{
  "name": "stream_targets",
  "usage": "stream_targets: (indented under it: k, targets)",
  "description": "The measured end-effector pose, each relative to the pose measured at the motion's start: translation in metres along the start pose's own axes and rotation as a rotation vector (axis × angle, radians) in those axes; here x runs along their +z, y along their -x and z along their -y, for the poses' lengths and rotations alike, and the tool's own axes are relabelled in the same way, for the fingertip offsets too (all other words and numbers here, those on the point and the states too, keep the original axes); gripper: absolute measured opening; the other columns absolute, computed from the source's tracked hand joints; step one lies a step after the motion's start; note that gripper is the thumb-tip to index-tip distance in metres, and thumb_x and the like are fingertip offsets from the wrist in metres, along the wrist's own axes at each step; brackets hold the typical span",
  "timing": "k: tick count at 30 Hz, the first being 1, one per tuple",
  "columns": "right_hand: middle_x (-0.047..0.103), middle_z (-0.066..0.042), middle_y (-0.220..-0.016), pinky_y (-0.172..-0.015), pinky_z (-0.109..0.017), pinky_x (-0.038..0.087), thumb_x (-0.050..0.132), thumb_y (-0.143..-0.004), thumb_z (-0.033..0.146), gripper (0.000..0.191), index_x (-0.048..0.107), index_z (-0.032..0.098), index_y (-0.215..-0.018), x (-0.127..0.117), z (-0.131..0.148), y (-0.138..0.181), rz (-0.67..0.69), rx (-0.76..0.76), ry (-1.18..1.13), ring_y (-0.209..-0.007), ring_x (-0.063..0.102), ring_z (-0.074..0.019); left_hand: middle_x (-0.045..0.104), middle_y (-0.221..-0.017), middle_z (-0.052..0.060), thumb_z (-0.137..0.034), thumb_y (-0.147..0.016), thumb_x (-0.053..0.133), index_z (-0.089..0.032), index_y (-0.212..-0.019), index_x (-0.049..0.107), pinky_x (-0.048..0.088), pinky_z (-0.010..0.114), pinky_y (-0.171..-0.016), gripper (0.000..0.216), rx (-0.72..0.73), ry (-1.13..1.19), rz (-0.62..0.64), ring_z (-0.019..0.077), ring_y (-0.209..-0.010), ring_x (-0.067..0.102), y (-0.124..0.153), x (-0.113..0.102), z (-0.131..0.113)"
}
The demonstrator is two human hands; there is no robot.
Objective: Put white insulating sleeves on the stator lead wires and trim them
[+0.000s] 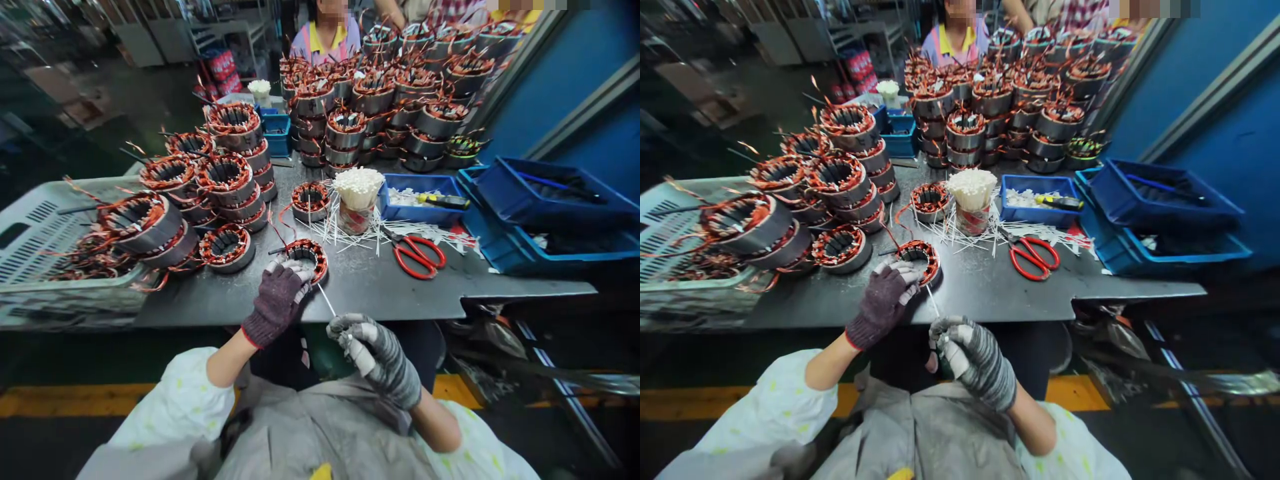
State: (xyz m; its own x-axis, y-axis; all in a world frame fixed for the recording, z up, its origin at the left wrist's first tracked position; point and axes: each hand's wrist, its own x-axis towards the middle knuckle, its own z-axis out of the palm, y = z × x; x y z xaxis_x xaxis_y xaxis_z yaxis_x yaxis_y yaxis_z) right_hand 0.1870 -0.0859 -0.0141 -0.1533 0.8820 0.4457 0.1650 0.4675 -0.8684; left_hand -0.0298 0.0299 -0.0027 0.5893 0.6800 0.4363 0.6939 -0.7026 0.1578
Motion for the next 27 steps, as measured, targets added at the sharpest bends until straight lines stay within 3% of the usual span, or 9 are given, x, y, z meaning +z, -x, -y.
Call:
stream_targets:
  k: [10,16,27]
  targets:
    - [0.073,-0.007,-0.102,-0.078,-0.027,0.060,0.052,-0.094,0.012,0.016,0.065,0.021,-0.097,0.016,-0.016,-0.024,-0.060,-0.071,-0.022,-0.088,0.073,-0.0150,0.072,-0.120,0.007,-0.024,-0.100,0.047,-0.019,-0.120,0.062,0.036,0.049,-0.114,0.026,0.009,-0.012,-0.033,0.0246,-0.123,0.060,-0.002,-0.003,-0.006]
    - [0.073,-0.006,-0.099,-0.075,-0.027,0.061,0.050,-0.095,0.010,0.018,0.063,0.022,-0.097,0.011,-0.005,-0.012,-0.026,-0.046,-0.067,-0.085,0.073,-0.0148,0.071,-0.121,0.007,-0.024,-0.099,0.048,-0.020,-0.120,0.064,0.036,0.049,-0.115,0.026,0.003,0.008,-0.032,0.0242,-0.125,0.059,-0.002,-0.004,-0.006]
    - [0.073,-0.005,-0.099,-0.079,-0.030,0.060,0.052,-0.094,0.011,0.019,0.065,0.023,-0.100,0.016,-0.019,0.002,-0.060,0.010,0.009,-0.088,0.073,-0.0162,0.071,-0.121,0.008,-0.024,-0.099,0.050,-0.020,-0.120,0.064,0.038,0.050,-0.112,0.026,-0.007,0.022,-0.035,0.0251,-0.123,0.060,-0.002,-0.003,-0.007]
